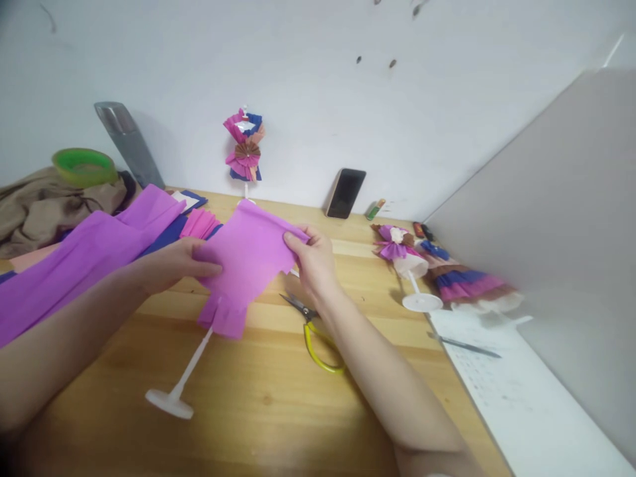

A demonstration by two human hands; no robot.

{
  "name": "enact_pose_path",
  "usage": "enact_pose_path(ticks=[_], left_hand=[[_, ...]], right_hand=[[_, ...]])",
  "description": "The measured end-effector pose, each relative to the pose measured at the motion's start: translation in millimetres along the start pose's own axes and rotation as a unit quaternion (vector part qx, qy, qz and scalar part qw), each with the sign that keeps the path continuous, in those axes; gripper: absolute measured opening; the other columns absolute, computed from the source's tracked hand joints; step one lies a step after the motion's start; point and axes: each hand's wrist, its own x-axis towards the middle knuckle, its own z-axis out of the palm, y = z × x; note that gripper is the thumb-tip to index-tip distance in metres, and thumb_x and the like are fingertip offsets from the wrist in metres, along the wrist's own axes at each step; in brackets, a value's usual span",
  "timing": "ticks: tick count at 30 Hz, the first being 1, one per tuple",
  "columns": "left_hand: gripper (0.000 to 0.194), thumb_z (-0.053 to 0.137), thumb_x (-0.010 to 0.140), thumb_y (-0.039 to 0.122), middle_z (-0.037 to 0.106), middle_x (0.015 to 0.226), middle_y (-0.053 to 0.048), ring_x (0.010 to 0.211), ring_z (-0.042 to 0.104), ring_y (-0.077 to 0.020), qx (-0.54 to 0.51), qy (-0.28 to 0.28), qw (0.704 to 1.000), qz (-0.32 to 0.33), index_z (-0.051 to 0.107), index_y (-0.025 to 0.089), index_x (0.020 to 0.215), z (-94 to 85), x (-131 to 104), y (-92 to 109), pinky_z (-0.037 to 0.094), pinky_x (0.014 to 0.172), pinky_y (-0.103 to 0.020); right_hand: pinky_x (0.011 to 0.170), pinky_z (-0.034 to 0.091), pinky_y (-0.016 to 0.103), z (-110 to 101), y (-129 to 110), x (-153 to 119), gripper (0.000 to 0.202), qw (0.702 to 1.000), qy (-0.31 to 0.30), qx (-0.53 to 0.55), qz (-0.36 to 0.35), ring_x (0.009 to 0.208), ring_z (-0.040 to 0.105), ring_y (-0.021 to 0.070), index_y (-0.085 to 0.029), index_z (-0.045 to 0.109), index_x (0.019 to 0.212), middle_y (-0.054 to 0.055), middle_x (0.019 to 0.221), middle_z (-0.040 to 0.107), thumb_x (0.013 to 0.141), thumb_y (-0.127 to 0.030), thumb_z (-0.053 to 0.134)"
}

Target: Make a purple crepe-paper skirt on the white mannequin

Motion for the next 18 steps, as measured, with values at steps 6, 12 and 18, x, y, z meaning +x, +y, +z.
enact_pose_path(ticks=[6,12,18], left_hand=[[0.026,0.085,0.059,0.025,0.075,0.076,-0.007,0.069,0.067,-0.0178,-0.199,0.09,0.972,0.09,0.075,0.012,0.08,-2.5,3.5,-0.3,0.056,0.065,-0.025],[0.033,0.082,0.065,0.026,0.076,0.084,-0.006,0.077,0.07,-0.0214,-0.275,0.101,0.95,0.105,0.072,0.016,0.095,3.8,1.3,1.9,0.057,0.071,-0.028],[0.032,0.078,0.072,0.028,0.076,0.09,-0.009,0.078,0.069,-0.0228,-0.288,0.075,0.953,0.058,0.072,0.015,0.1,12.8,-3.4,4.5,0.058,0.071,-0.032]], right_hand=[[0.048,0.043,0.023,3.8,-10.8,-7.7,0.014,0.988,-0.098,0.075,0.093,0.056,0.052,0.0123,-0.019,0.061,0.062,-0.001,0.063,0.062,0.054,-0.019,0.072],[0.06,0.052,0.034,5.8,-11.1,-16.0,0.031,0.944,-0.227,0.149,0.189,0.064,0.059,0.0182,-0.02,0.059,0.065,0.001,0.07,0.065,0.07,-0.048,0.07],[0.053,0.052,0.028,10.4,-3.5,-21.4,0.033,0.928,-0.274,0.149,0.205,0.056,0.06,0.015,-0.02,0.064,0.074,-0.003,0.066,0.064,0.066,-0.048,0.079]])
